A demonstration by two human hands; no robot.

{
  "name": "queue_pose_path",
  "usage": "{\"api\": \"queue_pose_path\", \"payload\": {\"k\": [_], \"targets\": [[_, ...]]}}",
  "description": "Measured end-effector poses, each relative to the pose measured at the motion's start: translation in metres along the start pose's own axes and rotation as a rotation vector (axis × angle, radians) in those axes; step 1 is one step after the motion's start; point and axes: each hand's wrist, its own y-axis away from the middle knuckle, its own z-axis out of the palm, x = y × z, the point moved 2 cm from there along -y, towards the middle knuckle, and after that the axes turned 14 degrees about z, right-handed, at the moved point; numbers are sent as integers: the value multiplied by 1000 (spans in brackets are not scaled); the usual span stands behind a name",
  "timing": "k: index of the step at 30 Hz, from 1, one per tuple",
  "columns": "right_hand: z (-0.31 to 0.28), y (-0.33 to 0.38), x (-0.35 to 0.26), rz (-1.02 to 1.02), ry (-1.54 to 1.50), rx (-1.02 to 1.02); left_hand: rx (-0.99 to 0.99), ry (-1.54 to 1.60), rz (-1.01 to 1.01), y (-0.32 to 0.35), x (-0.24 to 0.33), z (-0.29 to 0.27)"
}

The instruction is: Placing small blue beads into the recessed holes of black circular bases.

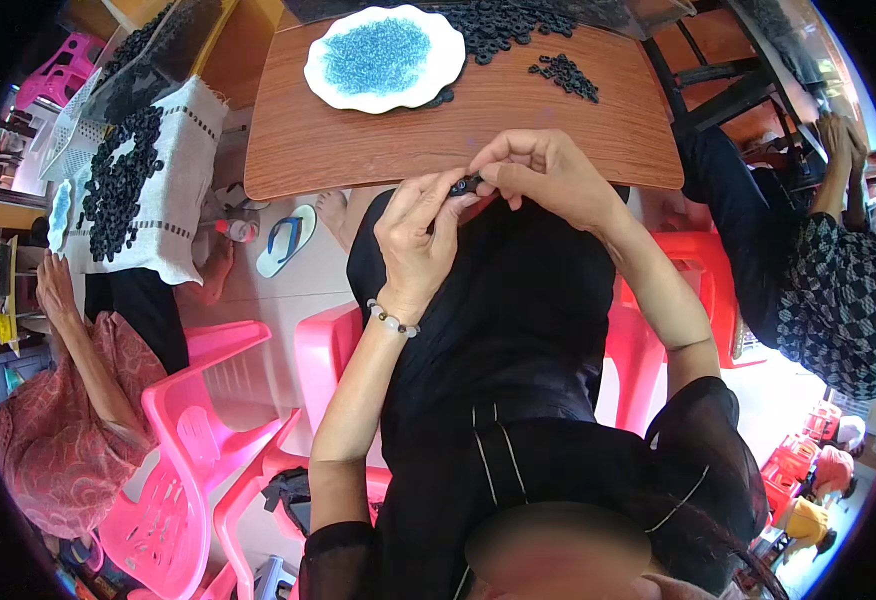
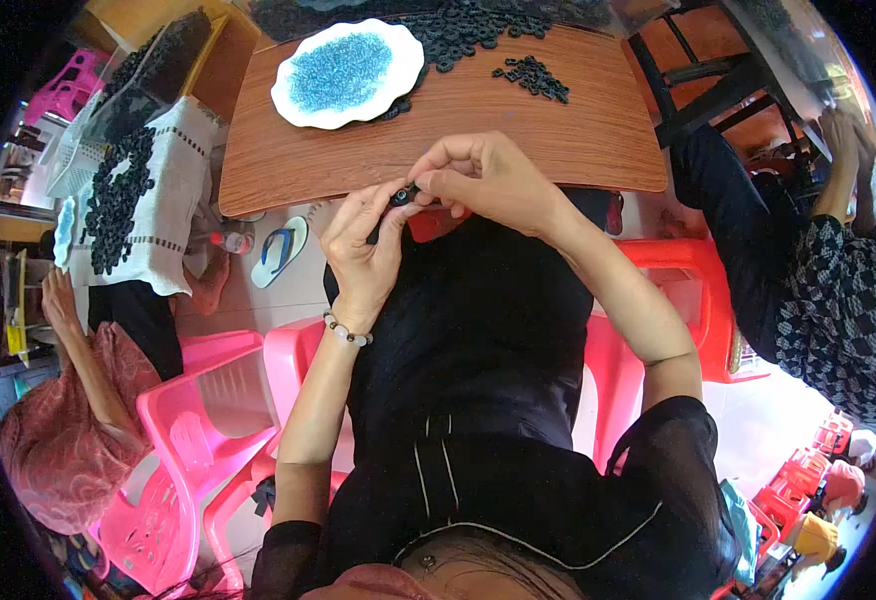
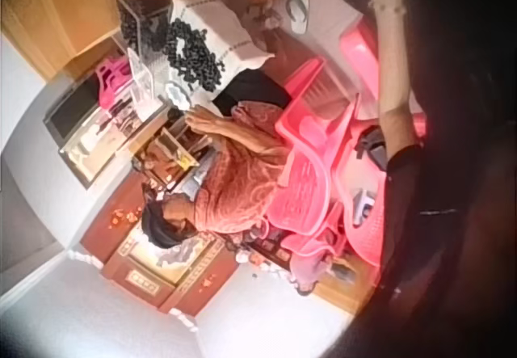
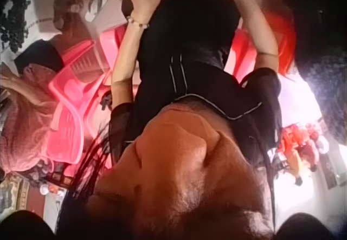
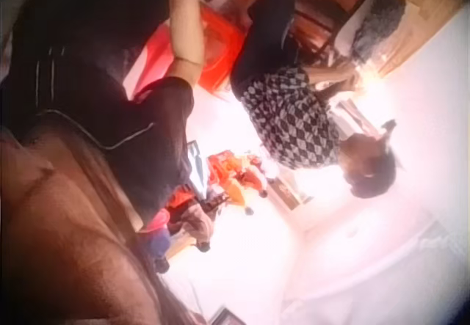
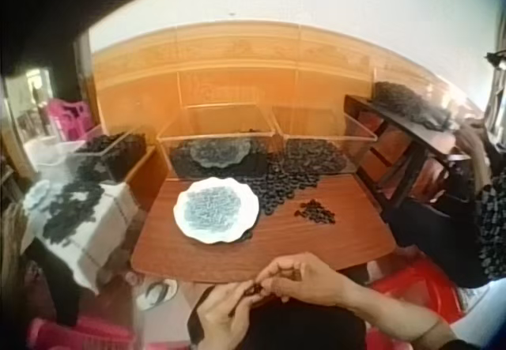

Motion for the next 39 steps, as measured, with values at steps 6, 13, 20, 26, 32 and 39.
{"api": "queue_pose_path", "payload": {"k": [6,13,20,26,32,39], "targets": [[3,6,4,-32,3,101,20,56,-48,1,-2,-2],[9,9,1,-85,90,142,-24,-23,30,0,4,-1],[14,11,-4,-110,149,187,-43,-34,65,1,4,-1],[11,11,-2,-163,193,207,-67,-11,57,3,4,4],[7,19,-11,-58,332,163,-96,16,56,6,5,7],[-4,15,2,-84,246,118,-106,140,-48,7,6,11]]}}
